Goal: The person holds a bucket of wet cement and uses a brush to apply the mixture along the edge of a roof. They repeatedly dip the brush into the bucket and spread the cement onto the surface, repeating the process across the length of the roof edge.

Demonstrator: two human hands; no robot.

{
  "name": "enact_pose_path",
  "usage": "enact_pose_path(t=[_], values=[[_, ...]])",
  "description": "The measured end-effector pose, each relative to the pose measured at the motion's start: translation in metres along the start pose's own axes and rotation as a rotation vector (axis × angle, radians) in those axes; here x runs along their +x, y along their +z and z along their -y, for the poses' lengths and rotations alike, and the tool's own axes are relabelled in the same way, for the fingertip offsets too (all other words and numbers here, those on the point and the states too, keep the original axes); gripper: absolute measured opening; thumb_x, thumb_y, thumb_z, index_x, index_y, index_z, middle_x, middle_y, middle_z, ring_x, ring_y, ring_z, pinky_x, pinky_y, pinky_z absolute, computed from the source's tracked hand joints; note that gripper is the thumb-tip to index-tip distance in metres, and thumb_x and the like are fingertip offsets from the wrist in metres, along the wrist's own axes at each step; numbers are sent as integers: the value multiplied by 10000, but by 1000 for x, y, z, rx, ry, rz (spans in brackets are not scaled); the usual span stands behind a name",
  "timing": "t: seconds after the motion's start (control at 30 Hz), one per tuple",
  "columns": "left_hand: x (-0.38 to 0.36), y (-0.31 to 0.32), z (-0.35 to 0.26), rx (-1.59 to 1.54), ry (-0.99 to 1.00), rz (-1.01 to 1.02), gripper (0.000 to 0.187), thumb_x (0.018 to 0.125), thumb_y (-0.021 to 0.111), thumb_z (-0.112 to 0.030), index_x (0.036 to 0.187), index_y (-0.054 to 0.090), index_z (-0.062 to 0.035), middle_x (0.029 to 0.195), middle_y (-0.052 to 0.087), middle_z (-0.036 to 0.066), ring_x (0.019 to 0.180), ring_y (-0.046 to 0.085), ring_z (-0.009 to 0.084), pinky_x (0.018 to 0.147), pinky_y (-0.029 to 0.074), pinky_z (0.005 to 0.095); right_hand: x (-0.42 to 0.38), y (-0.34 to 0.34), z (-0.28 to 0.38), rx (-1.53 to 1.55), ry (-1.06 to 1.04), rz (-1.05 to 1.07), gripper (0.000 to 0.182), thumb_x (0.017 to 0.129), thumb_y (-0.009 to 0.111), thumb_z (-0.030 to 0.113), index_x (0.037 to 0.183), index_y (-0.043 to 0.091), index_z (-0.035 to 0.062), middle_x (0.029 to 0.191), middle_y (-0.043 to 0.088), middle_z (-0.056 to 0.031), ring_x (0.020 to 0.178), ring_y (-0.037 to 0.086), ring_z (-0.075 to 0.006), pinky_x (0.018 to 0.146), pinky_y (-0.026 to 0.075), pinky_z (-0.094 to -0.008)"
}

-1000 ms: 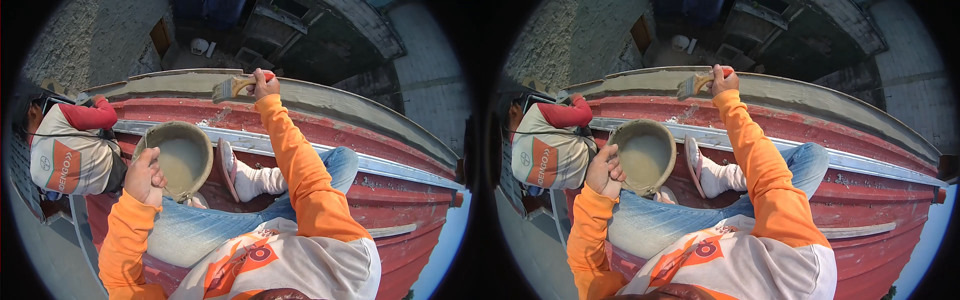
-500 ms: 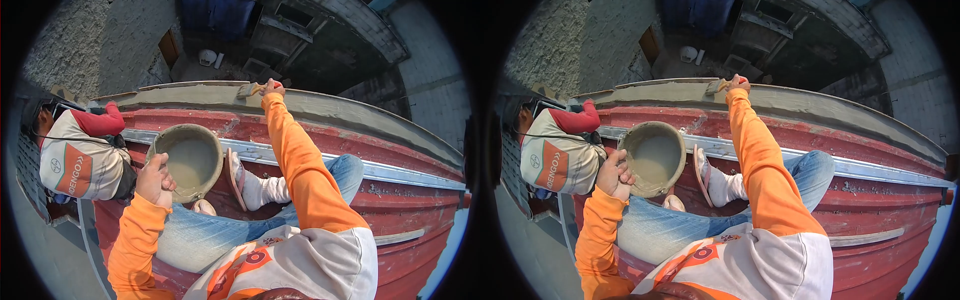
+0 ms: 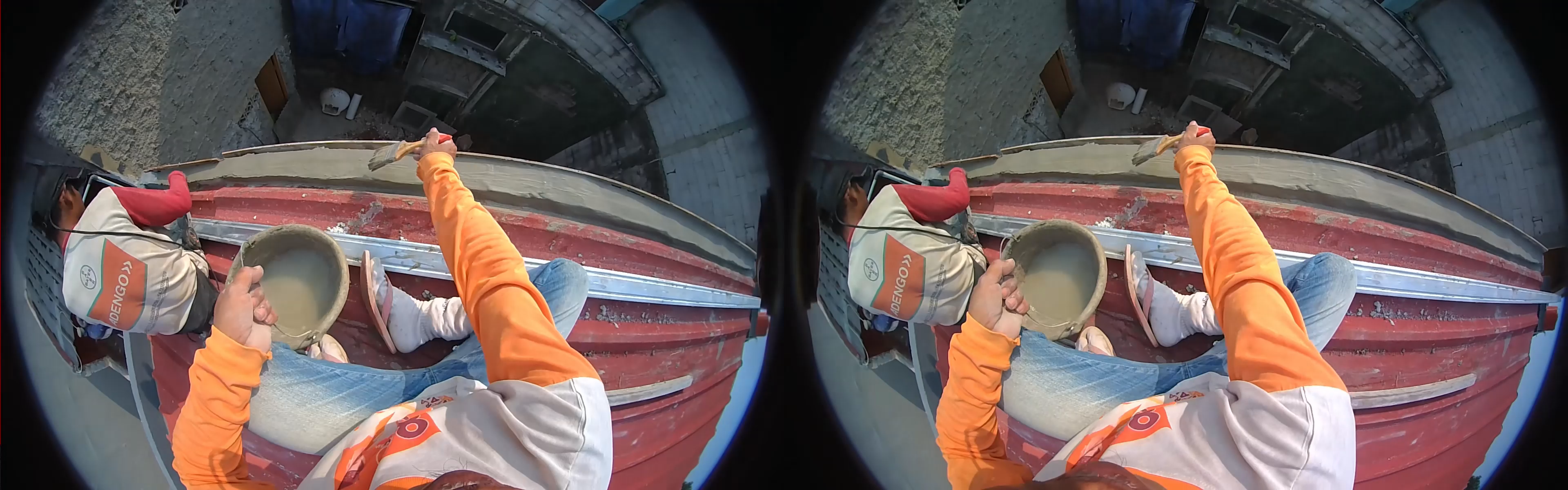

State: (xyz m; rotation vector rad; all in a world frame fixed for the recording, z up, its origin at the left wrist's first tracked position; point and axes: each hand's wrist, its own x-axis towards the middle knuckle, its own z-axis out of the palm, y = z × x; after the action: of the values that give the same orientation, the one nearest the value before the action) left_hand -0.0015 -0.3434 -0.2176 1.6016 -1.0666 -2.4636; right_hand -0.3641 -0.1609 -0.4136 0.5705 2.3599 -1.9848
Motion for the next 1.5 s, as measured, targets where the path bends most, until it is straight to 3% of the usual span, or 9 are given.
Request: enact_pose_path(t=[0.1,0.2,0.67,0.83,0.9,0.97,1.03,1.23,1.5], values=[[-8,-3,1,-19,11,7,138,836,499,-212,733,427,-154,448,310,-71,352,291,70,385,278,240,53,16,-51,-180,-53,-65,291,844,548,257,715,547,-3,577,579,-100,425,570,-183,380,475,-282],[-12,1,-1,-1,6,26,147,838,501,-220,726,430,-156,448,317,-74,358,309,68,396,286,237,34,-23,-6,56,-14,134,309,846,550,260,677,551,1,586,582,-93,426,562,-174,391,478,-279],[-5,7,1,41,-33,62,137,843,500,-234,751,446,-149,446,323,-76,352,316,64,390,292,236,99,-117,45,213,-100,-168,236,853,552,238,845,549,3,720,601,-111,491,580,-174,416,509,-274],[-3,6,2,30,-29,79,146,847,491,-226,734,448,-143,442,322,-75,350,319,67,391,292,239,73,-101,63,639,40,376,258,815,617,252,942,507,56,910,599,-116,752,606,-236,656,544,-401],[-3,7,1,38,-28,75,150,846,492,-226,729,446,-143,441,323,-74,350,320,68,390,292,239,59,-86,66,574,62,475,276,794,645,261,939,510,70,901,604,-94,743,582,-224,688,522,-418],[-3,7,0,46,-26,71,155,844,493,-226,723,445,-144,440,323,-73,350,321,69,390,291,240,42,-65,70,397,83,381,282,756,685,271,914,543,86,851,605,-50,583,485,-121,554,450,-268],[-4,6,1,13,-33,63,151,839,499,-224,722,443,-148,443,327,-72,354,323,71,393,291,242,48,-48,49,239,-31,476,280,756,671,214,940,539,49,727,594,-48,471,466,-101,445,409,-233],[-7,8,2,28,11,46,155,829,519,-238,769,475,-101,494,293,-61,380,289,58,402,265,222,26,-10,-5,233,-10,470,168,751,623,100,870,525,32,686,607,-60,448,485,-106,411,412,-252],[-9,6,2,18,-29,80,152,863,478,-204,725,427,-163,455,335,-78,358,330,54,392,294,226,44,-124,41,-223,-106,154,116,717,617,135,769,568,44,634,590,-73,480,530,-145,465,445,-277]])
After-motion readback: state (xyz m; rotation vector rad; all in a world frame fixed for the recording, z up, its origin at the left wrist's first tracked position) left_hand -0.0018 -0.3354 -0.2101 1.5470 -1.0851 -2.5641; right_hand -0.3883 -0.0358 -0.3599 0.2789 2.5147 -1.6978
